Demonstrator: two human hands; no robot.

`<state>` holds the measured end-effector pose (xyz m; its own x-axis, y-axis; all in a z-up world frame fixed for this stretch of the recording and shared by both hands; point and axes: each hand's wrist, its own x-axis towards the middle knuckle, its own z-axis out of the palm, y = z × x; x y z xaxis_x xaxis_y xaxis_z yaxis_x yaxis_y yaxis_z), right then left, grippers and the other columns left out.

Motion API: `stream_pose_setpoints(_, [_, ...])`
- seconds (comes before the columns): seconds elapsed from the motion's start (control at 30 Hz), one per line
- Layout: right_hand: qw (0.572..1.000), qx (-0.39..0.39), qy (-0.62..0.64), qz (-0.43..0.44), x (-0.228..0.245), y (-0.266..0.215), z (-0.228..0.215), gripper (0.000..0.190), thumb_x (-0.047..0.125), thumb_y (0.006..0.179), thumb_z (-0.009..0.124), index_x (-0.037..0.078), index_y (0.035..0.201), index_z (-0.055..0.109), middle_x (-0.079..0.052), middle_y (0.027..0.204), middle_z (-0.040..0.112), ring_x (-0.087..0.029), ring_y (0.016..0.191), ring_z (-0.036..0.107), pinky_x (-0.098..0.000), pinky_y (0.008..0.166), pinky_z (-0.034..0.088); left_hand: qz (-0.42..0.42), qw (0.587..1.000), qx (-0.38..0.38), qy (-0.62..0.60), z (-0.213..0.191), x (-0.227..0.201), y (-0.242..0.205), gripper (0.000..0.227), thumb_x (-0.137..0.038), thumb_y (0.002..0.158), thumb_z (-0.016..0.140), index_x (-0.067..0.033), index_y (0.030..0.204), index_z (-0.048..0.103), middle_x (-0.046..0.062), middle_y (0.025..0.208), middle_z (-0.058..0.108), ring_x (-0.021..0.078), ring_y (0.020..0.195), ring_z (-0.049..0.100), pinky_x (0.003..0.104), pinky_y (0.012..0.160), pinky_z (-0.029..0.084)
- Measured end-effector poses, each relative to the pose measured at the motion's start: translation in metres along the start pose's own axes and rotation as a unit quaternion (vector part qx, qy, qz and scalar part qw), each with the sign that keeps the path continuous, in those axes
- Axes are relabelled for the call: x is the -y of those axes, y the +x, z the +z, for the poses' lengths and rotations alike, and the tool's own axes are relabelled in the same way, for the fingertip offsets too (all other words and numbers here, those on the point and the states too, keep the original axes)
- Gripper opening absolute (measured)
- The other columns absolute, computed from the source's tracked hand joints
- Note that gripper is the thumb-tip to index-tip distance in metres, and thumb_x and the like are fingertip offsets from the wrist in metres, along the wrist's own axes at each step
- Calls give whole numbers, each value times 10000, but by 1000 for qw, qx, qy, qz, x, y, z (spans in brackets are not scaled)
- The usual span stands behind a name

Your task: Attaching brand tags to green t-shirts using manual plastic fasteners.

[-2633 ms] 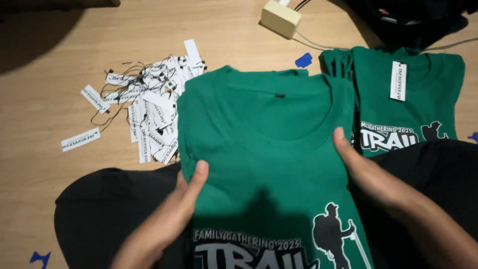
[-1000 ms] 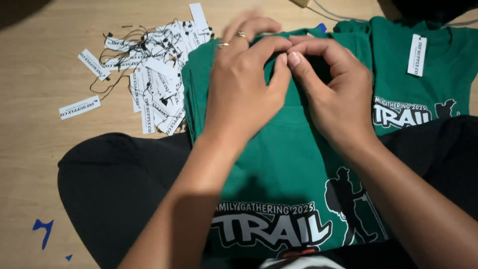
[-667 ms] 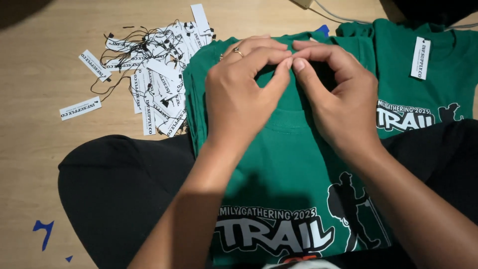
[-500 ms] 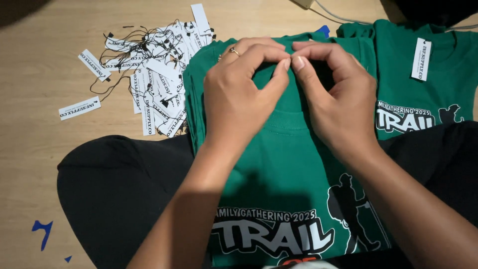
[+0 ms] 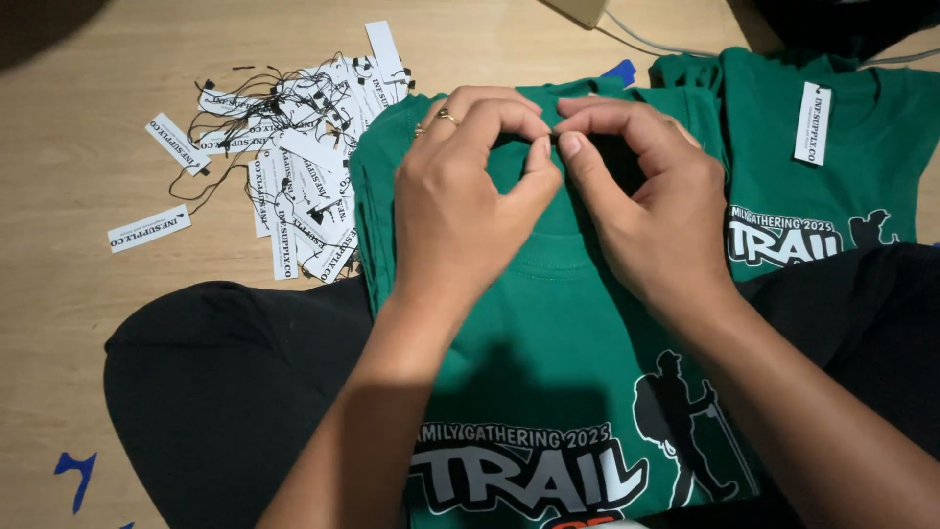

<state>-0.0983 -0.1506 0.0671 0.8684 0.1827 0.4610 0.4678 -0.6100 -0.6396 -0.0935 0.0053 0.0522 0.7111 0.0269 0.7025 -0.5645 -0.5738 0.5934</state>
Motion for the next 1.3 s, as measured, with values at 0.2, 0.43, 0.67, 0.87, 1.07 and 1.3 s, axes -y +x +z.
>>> stream_pose_setpoints(0.2, [999, 7, 44, -4, 5, 2, -2, 82, 104, 1063, 694, 60, 1130, 708, -120, 1203, 732, -249, 1201, 673, -378, 1060, 487, -10, 1000, 9, -9, -3, -1, -2, 117, -31, 895, 695, -110, 946, 626, 55, 1040, 665, 258, 1016, 667, 395, 896, 520])
stream_pose_setpoints(0.43, [999, 32, 21, 6, 3, 16, 2, 15, 106, 984, 692, 100, 970, 694, -94, 1144, 729, -205, 1134, 683, -337, 988, 470, -48, 998, 17, -20, -7, -1, -4, 113, -46, 889, 688, -131, 948, 643, 26, 1070, 664, 240, 1051, 660, 371, 925, 510])
stream_pose_setpoints(0.67, [999, 10, -34, -42, -5, 10, 8, 46, 127, 1068, 643, 102, 1032, 630, -81, 1151, 704, -252, 1104, 669, -431, 994, 396, -40, 999, 13, -31, -5, 1, -1, 117, -47, 877, 695, -127, 932, 630, 23, 1037, 657, 239, 1029, 656, 378, 913, 513])
stream_pose_setpoints(0.87, [998, 14, -15, -57, -3, 7, 4, 79, 99, 1128, 643, 39, 1076, 634, -140, 1174, 702, -281, 1146, 667, -435, 1029, 409, -42, 998, 9, -40, -5, -1, -1, 115, -51, 877, 707, -130, 924, 637, 9, 1038, 660, 229, 1007, 658, 372, 914, 520])
stream_pose_setpoints(1.07, [998, 18, -15, -57, -1, 6, 3, 49, 74, 1102, 659, 49, 1091, 617, -136, 1189, 695, -290, 1161, 660, -445, 1042, 398, -44, 998, 13, -43, -5, -1, -1, 115, -53, 873, 704, -127, 920, 630, 2, 1045, 655, 224, 1010, 654, 373, 903, 521])
stream_pose_setpoints(1.3, [994, 24, 46, -92, 1, 0, -5, 78, -15, 1068, 621, -5, 995, 596, -199, 1137, 624, -339, 1165, 597, -450, 1066, 415, 31, 996, 42, -73, -16, -4, 0, 118, -10, 905, 704, -46, 1016, 683, 106, 1171, 587, 322, 1149, 608, 440, 1036, 510])
